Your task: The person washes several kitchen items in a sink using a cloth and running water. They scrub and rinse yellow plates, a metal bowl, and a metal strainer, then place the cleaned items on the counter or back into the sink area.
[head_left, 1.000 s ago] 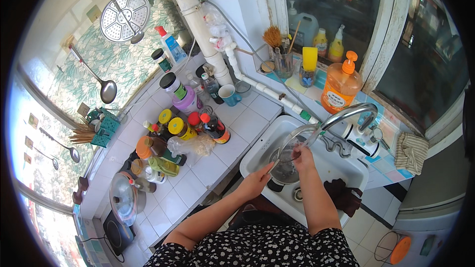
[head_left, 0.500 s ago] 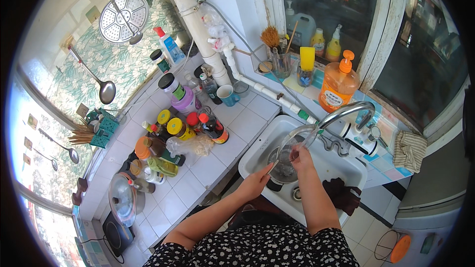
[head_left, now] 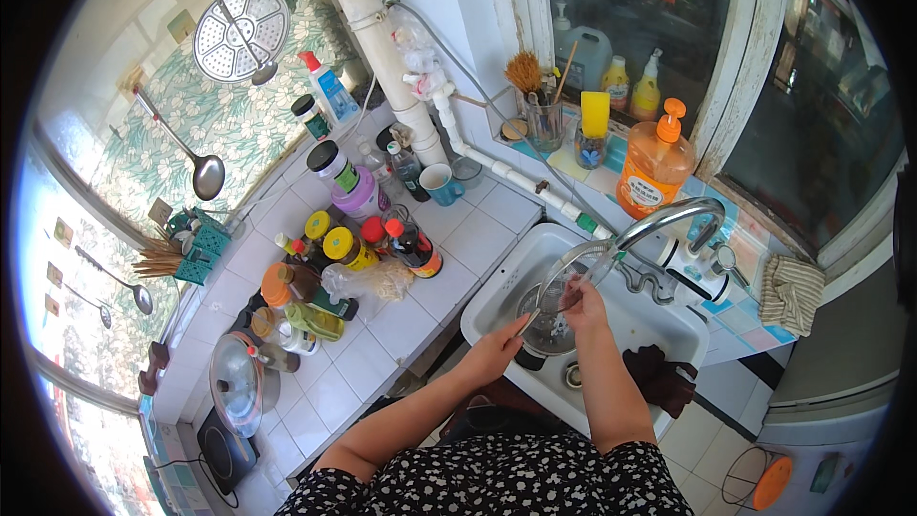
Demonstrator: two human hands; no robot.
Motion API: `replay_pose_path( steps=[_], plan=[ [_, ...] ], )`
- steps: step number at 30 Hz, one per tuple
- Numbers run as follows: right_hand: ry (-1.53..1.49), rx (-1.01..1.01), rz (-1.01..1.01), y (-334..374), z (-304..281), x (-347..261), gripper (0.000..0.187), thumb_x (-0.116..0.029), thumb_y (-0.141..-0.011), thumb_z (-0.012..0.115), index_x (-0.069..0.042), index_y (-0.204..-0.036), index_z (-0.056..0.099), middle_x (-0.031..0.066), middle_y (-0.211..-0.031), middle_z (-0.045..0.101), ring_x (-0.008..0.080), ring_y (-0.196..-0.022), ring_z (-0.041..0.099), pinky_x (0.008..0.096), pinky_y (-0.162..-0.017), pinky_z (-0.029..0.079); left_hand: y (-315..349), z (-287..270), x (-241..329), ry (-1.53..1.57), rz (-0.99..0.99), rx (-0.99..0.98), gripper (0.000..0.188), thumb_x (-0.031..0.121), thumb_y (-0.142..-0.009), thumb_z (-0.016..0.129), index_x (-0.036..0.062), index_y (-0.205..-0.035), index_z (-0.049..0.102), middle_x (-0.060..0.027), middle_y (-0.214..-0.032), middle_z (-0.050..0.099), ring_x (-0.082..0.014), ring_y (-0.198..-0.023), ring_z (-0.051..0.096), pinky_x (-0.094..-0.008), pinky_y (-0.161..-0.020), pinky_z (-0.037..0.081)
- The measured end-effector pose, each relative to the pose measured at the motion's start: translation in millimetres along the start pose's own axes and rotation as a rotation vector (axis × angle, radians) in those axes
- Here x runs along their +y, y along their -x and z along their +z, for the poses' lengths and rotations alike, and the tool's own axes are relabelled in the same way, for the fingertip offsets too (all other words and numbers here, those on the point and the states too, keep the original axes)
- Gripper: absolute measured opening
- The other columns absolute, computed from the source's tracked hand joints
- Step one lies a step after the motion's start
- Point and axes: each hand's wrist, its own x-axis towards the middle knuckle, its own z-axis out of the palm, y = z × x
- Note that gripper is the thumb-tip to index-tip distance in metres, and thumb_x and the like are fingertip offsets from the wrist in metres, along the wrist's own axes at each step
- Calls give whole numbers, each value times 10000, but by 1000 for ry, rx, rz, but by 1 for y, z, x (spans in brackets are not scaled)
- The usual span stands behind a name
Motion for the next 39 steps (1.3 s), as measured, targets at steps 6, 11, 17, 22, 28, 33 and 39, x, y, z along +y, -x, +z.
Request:
replay_pose_path(
  steps=[6, 11, 17, 22, 28, 33, 39],
  plan=[
    [-80, 66, -6, 9, 11, 3, 86, -56, -788, 561, -110, -854, 571, -26, -734, 605, 121, -621, 576, 263, -533, 458, -2, 2, -8, -21, 24, 1, 465, 180, -915, 443, 154, -1368, 341, -80, -803, 537, -130, -730, 469, -261, -725, 414],
    [-182, 104, 50, 15, 19, 5, 58, -62, -801, 560, -99, -845, 568, 5, -719, 604, 138, -608, 577, 285, -538, 476, -3, -1, 0, -79, -13, -29, 462, 199, -918, 438, 150, -1367, 340, -138, -930, 586, -171, -798, 531, -274, -791, 420],
    [-33, 52, -3, -6, -4, 11, 21, -77, -809, 558, -96, -815, 563, 16, -692, 585, 146, -599, 571, 289, -522, 469, -5, 5, -9, -94, 59, 4, 465, 198, -918, 433, 165, -1370, 332, -161, -961, 592, -207, -796, 559, -291, -789, 431],
    [-118, 95, 36, 6, 8, 3, 59, -60, -786, 561, -99, -819, 532, 20, -664, 561, 157, -579, 558, 286, -512, 457, -2, 2, 8, -118, -2, -19, 454, 191, -897, 447, 186, -1343, 364, -207, -1075, 578, -385, -956, 558, -390, -820, 452],
    [61, 48, -4, -1, 0, 8, 37, -87, -778, 568, -107, -760, 542, 9, -667, 578, 150, -566, 548, 291, -556, 461, -5, 11, -15, -103, 207, 91, 460, 191, -896, 453, 201, -1347, 361, -225, -1023, 587, -396, -909, 567, -408, -791, 456],
    [-59, 109, 69, 20, 18, 1, 85, -95, -766, 608, -148, -806, 554, -18, -670, 552, 129, -592, 543, 282, -560, 446, -2, 4, -2, -119, 14, -4, 469, 198, -897, 457, 215, -1354, 351, -229, -851, 591, -384, -785, 575, -402, -718, 455],
    [93, 17, 17, -8, -17, 12, 101, -52, -763, 591, -109, -841, 559, 1, -733, 572, 136, -618, 559, 297, -571, 461, -3, 7, -6, -68, -5, -24, 467, 195, -919, 441, 183, -1374, 332, -70, -663, 459, -125, -633, 453, -256, -652, 416]
  ],
)
